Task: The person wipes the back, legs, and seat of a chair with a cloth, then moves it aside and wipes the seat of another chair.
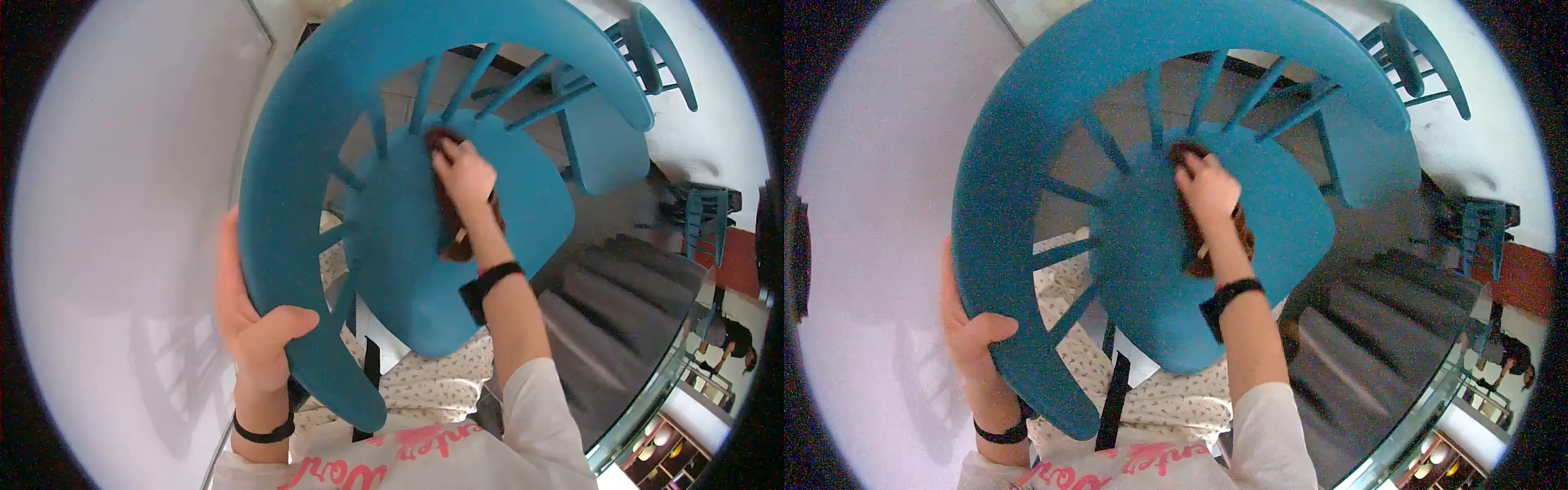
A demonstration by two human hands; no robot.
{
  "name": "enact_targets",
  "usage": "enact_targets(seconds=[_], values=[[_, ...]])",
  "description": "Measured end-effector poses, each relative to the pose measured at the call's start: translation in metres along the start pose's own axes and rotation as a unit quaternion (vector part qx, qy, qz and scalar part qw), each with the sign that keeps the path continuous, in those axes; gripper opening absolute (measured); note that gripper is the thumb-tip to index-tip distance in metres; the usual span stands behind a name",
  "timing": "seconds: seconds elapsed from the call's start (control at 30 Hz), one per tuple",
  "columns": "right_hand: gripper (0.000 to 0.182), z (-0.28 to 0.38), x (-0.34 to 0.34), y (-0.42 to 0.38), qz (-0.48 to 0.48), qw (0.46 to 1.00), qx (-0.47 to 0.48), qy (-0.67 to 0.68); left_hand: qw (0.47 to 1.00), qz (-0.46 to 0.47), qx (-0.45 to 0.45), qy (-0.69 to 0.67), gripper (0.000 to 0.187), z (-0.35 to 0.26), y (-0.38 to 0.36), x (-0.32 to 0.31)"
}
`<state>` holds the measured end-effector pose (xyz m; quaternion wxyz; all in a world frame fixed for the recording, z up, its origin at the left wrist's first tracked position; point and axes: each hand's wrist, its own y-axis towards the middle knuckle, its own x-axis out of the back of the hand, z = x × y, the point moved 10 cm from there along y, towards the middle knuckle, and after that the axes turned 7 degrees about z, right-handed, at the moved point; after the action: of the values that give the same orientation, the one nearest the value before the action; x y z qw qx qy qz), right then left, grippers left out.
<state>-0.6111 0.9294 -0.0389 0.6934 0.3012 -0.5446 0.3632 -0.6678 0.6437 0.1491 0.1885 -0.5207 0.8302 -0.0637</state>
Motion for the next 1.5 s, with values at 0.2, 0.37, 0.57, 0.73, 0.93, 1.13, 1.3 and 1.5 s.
enact_targets(seconds=[0.2, 0.37, 0.57, 0.73, 0.93, 1.13, 1.3, 1.5], values=[[0.036, -0.025, 0.01, 0.024, 0.002, 0.999, -0.044, 0.008, 1.0, -0.025, 0.008, 0.0, 0.091, -0.001, -0.004, 0.002], [0.044, 0.004, 0.006, -0.057, 0.103, 0.993, -0.001, 0.06, 1.0, -0.023, 0.0, -0.007, 0.091, 0.003, -0.003, 0.005], [0.04, 0.066, 0.017, -0.17, 0.117, 0.982, 0.118, 0.093, 1.0, -0.006, -0.019, 0.024, 0.091, 0.001, 0.003, 0.008], [0.035, 0.051, 0.024, -0.194, 0.117, 0.985, 0.103, 0.076, 0.998, 0.013, -0.049, 0.028, 0.09, -0.003, 0.009, 0.004], [0.028, -0.034, 0.023, -0.094, 0.014, 0.997, -0.049, 0.061, 0.999, 0.004, -0.038, -0.023, 0.087, -0.006, 0.007, -0.006], [0.031, -0.055, 0.024, -0.067, 0.006, 0.992, -0.109, 0.058, 0.999, -0.03, -0.04, -0.022, 0.081, -0.01, 0.002, -0.008], [0.033, -0.034, 0.031, -0.127, 0.041, 0.996, -0.029, 0.078, 0.998, -0.021, -0.045, -0.03, 0.078, -0.01, 0.002, -0.008], [0.033, -0.016, 0.035, -0.173, 0.085, 0.994, -0.027, 0.061, 0.998, -0.029, -0.035, -0.035, 0.08, -0.007, 0.003, -0.007]])
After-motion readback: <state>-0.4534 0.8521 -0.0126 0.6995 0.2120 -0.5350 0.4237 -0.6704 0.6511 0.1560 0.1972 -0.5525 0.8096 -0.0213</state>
